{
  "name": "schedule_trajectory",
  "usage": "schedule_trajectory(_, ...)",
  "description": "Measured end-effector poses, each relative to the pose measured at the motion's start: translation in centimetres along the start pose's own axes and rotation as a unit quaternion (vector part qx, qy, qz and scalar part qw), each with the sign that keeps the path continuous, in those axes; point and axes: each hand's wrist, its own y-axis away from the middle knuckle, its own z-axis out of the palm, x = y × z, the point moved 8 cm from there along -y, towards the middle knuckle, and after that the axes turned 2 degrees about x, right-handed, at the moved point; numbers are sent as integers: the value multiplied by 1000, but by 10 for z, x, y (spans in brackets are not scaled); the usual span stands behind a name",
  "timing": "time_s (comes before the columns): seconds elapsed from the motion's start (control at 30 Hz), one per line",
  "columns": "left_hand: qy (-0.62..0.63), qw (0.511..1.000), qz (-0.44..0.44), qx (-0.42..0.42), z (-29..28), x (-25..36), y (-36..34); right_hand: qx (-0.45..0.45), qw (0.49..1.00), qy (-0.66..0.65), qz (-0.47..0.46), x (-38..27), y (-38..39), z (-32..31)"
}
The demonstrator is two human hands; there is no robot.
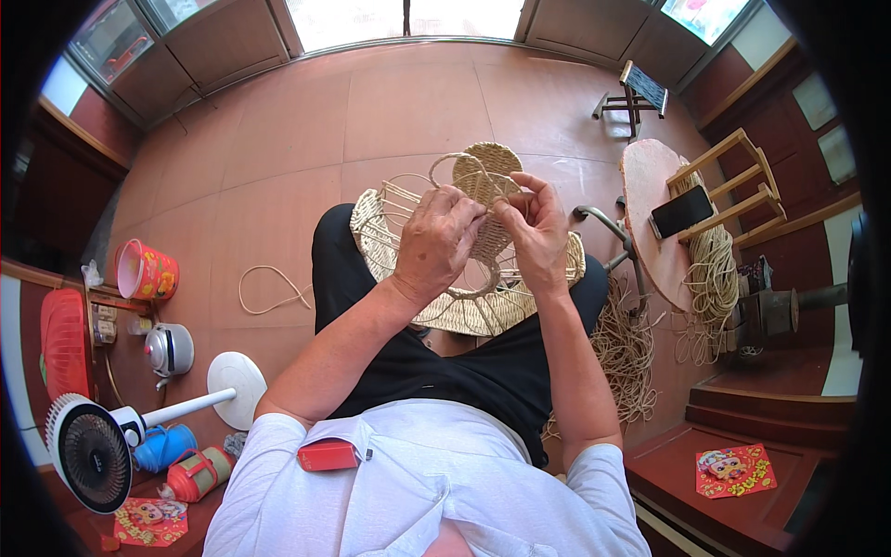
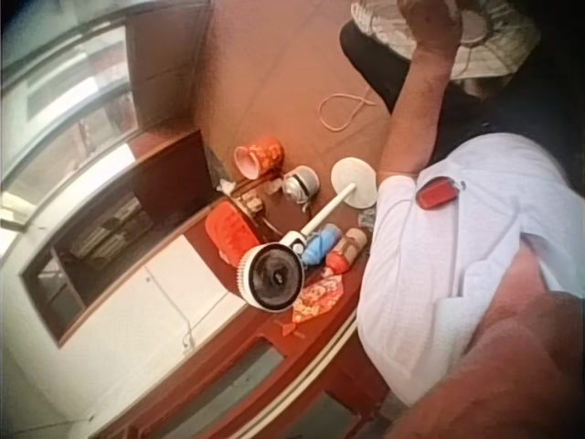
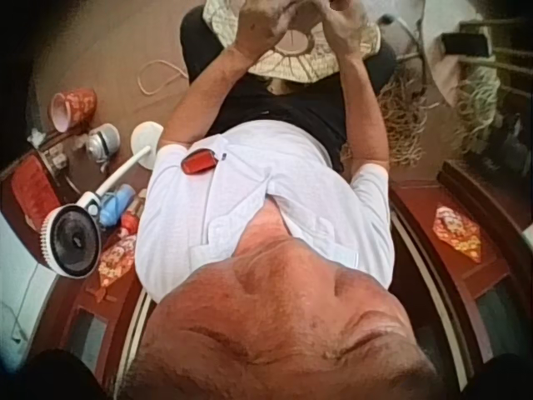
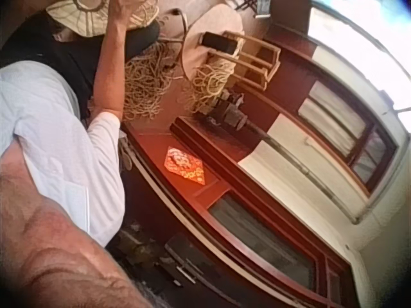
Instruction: Weaving a straw basket or decorative wicker object by hand.
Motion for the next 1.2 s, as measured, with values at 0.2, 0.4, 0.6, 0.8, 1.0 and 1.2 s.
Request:
schedule_trajectory(0.2,-56,997,43,35,-5,12,3,92,995,28,-18,-11,14,-1)
schedule_trajectory(0.4,-70,992,85,-57,22,25,10,92,994,52,-3,-2,8,-10)
schedule_trajectory(0.6,-45,995,6,-89,32,35,5,59,998,24,10,0,10,-15)
schedule_trajectory(0.8,90,947,-184,-249,51,25,6,17,999,33,31,-9,15,-29)
schedule_trajectory(1.0,73,984,-71,-144,37,34,4,-9,997,65,45,-26,14,-35)
schedule_trajectory(1.2,80,991,-55,-93,26,33,0,-28,997,68,38,-26,13,-36)
